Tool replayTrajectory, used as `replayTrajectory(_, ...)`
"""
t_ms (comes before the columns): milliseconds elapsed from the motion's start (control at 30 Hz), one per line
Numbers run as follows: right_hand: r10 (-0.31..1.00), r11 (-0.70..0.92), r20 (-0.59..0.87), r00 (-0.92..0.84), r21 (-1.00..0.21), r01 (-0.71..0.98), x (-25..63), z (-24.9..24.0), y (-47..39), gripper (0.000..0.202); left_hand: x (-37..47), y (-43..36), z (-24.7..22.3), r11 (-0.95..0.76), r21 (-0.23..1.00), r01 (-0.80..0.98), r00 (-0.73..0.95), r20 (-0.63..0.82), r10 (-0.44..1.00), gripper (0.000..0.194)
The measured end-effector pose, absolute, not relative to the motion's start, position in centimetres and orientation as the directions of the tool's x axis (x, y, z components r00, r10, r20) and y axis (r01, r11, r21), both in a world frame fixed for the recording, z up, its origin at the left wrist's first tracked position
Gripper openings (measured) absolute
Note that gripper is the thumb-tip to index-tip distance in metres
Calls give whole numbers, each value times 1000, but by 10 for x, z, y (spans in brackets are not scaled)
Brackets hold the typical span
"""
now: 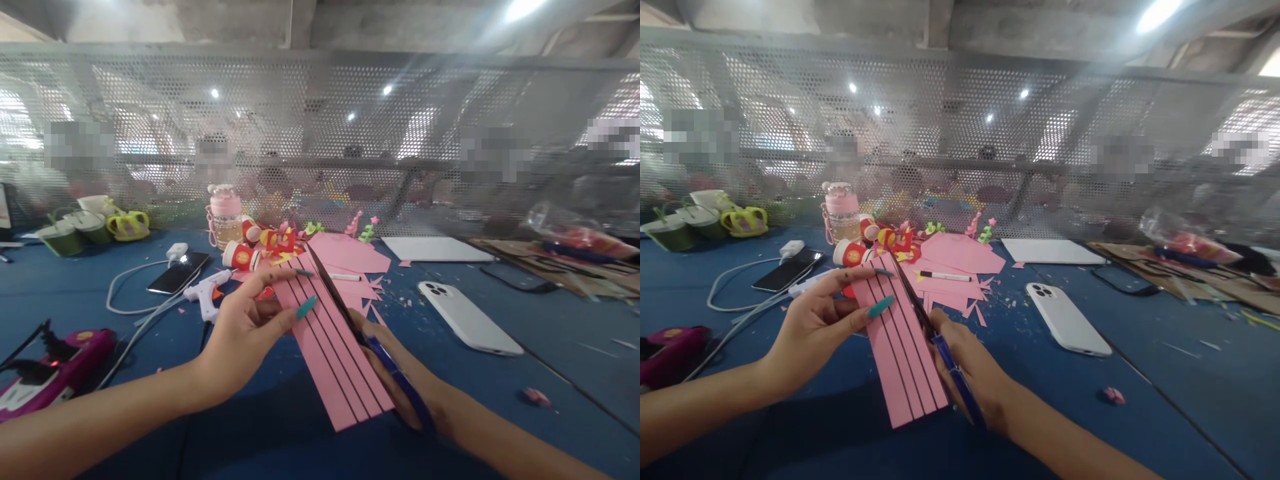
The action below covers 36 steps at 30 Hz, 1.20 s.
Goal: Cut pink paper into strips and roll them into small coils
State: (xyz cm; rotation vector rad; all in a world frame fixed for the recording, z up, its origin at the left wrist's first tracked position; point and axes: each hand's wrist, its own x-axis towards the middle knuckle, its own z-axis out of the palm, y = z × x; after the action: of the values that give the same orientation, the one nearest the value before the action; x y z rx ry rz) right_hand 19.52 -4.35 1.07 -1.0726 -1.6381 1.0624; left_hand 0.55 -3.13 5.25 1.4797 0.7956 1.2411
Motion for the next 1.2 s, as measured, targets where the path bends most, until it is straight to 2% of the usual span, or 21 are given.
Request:
replayTrajectory(267, 963, 213, 176, -203, -961, 176, 195, 8, -45, 21, 6, -32, 52, -273, 957, -100, 263, 290, 920, 42)
replayTrajectory(467, 926, 315, 253, -279, -926, 208, 201, 7, -43, 15, 5, -32, 51, -279, 959, -57, 262, 284, 922, 41)
replayTrajectory(733, 846, 491, 369, -385, -821, 291, 203, 7, -42, 21, 4, -32, 50, -287, 957, -31, 267, 285, 921, 43)
replayTrajectory(1000, 821, 550, 389, -418, -739, 391, 205, -1, -37, 19, 6, -31, 50, -289, 957, -31, 262, 287, 922, 38)
replayTrajectory(1200, 840, 520, 365, -401, -751, 407, 203, 2, -42, 15, 5, -32, 50, -285, 958, -44, 274, 286, 918, 37)
